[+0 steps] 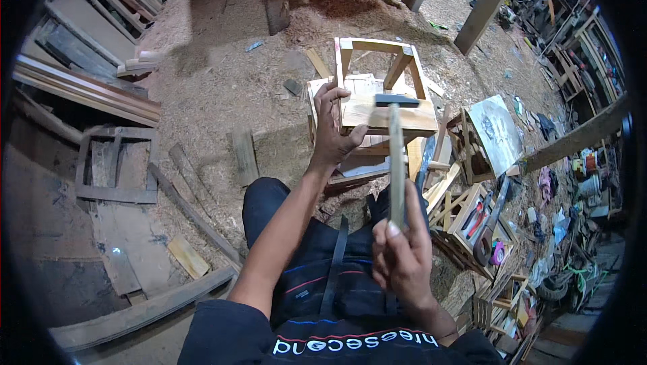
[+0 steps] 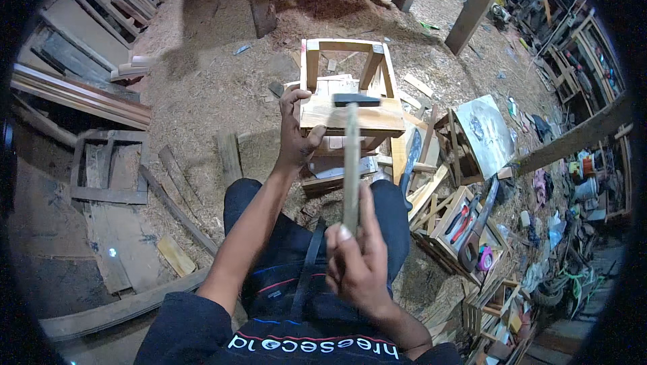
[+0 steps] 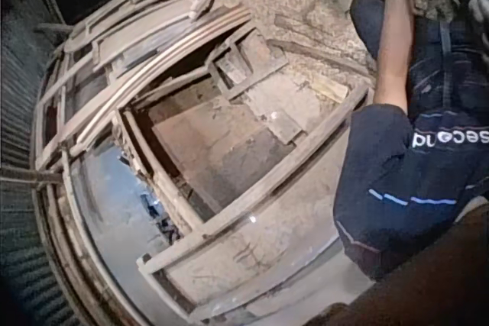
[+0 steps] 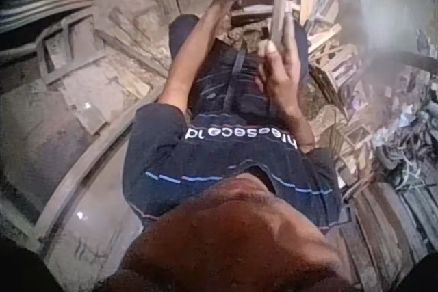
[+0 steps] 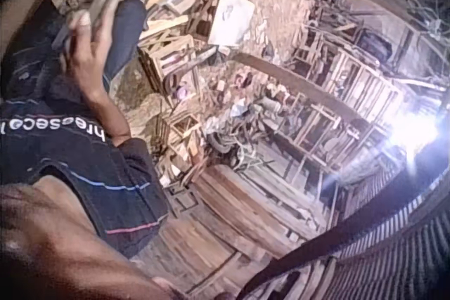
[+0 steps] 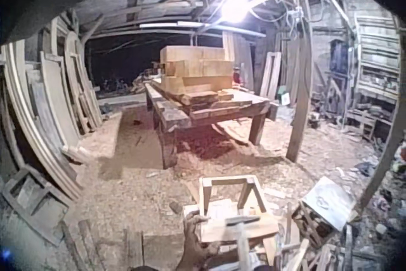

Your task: Assembling a small wooden structure using a hammer, nails, and pliers.

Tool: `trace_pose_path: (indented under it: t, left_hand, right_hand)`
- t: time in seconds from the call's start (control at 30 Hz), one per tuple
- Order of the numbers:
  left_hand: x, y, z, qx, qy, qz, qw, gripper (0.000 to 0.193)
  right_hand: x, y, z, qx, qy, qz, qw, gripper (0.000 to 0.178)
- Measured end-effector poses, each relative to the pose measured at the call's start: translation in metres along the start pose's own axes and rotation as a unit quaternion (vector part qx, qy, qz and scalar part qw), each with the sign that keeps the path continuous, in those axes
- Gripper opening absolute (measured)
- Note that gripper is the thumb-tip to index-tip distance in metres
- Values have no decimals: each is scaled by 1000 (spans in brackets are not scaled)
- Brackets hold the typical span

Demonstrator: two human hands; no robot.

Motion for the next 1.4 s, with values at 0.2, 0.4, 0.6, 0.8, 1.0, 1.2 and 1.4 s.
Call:
trace_pose_path:
  t: [0.2, 0.4, 0.6, 0.8, 1.0, 1.2, 1.4]
  left_hand:
    - [27, -5, -5, 54, -51, -87, 993, 75]
    - [38, -13, 25, 119, -147, -146, 971, 74]
    - [35, -11, 28, 96, -155, -122, 976, 70]
    - [39, -11, 24, 101, -166, -114, 974, 72]
    - [40, -11, 25, 91, -175, -104, 975, 71]
    - [39, -13, 24, 65, -206, -94, 972, 72]
    - [38, -13, 12, 129, -107, -85, 982, 80]
  right_hand:
    - [-3, -1, -7, -25, 41, -54, 997, 69]
    - [-11, 0, -14, 5, 44, -2, 999, 67]
    - [-14, 1, -15, 22, 42, 40, 998, 67]
    - [-13, -5, -18, 0, 76, -4, 997, 64]
    - [-11, 7, -21, -18, 97, 8, 995, 63]
    - [24, -3, -31, 108, 505, 31, 856, 58]
    - [2, -9, -75, 118, 688, -70, 712, 69]
Point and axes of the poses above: each hand's wrist, its own y-axis away from the middle knuckle, its own x-axis out of the back of the hand, z = x × y, the point moved 4 cm from there along -y, towards the middle knuckle, and after that the axes turned 15 degrees about -z, right-handed, at the moved point
